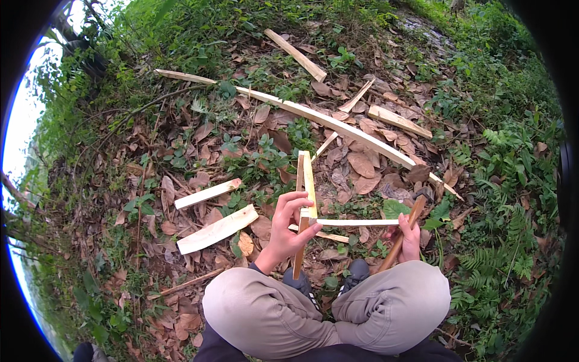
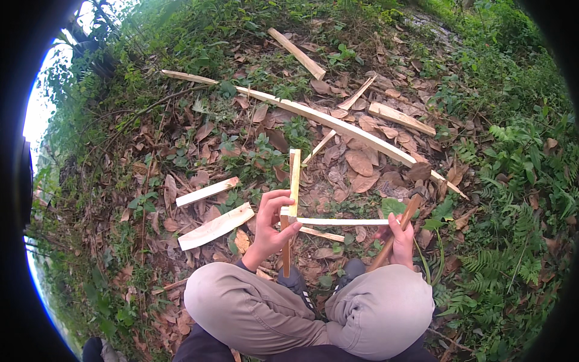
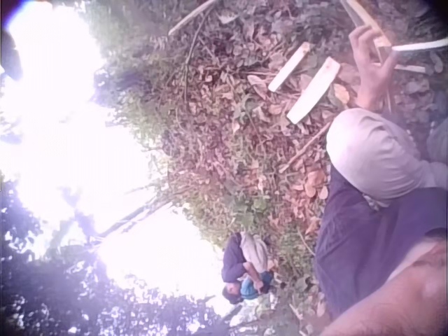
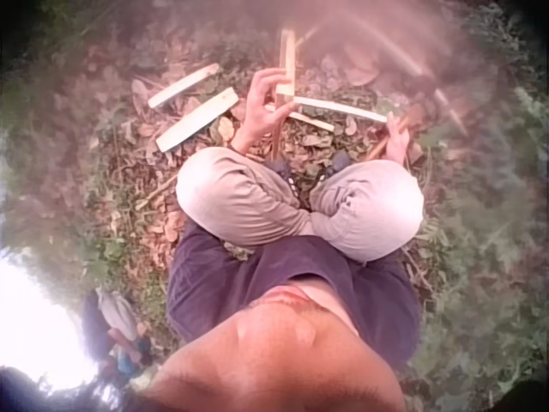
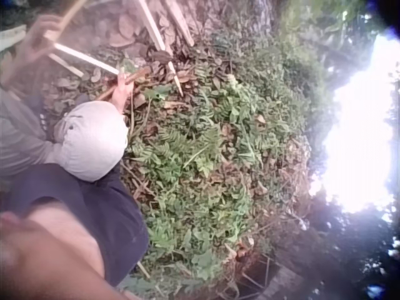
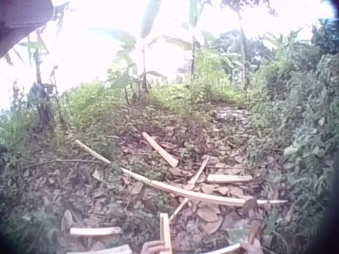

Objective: The person assembles a small wooden frame using pre-cut wooden slats and a hammer. They sit on the ground, pick up slats, align them into a square shape, and use the hammer to tap the joints together. The person repeatedly adjusts the pieces and hammers them until the frame is formed.

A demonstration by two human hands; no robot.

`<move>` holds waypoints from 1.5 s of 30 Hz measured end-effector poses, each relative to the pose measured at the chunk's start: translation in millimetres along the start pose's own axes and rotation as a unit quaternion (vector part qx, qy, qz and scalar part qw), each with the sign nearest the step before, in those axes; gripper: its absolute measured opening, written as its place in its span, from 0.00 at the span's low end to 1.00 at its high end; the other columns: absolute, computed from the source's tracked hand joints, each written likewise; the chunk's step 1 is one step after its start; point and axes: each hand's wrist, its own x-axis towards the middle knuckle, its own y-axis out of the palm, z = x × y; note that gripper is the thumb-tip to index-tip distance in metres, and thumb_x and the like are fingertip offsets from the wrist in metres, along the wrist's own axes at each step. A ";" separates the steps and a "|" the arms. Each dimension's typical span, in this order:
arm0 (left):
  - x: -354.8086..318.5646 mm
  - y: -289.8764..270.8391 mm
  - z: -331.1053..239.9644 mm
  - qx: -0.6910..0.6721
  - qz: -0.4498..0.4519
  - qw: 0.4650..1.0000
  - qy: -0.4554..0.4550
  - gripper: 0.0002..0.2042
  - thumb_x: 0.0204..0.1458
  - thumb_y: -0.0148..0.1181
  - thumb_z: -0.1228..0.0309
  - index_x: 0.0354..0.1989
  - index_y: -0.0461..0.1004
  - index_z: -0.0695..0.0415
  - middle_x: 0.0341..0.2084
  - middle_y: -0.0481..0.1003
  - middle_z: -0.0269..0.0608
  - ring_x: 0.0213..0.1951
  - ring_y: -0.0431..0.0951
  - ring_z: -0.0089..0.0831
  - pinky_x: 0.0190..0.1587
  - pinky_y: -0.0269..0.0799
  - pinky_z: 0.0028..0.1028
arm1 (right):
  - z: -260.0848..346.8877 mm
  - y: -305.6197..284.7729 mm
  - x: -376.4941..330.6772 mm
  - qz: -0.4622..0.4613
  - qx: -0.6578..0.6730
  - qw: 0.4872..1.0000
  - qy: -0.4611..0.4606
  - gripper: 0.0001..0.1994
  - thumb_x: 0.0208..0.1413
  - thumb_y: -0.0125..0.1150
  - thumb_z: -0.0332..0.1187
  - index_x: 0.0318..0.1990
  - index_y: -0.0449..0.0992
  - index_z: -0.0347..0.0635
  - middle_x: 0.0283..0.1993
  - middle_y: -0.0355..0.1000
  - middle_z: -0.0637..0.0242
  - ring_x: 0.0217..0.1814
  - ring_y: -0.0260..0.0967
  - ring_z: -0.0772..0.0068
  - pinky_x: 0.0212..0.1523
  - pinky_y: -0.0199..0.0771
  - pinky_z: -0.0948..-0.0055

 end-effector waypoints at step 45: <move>42.1 -30.0 -2.7 0.106 -0.229 0.962 -0.107 0.22 0.58 0.60 0.70 0.62 0.65 0.54 0.37 0.72 0.41 0.27 0.76 0.24 0.30 0.74 0.25 | -0.3 -1.5 -0.4 -0.026 0.047 0.999 -0.010 0.13 0.57 0.65 0.28 0.39 0.63 0.49 0.33 0.69 0.68 0.26 0.72 0.73 0.26 0.79 0.70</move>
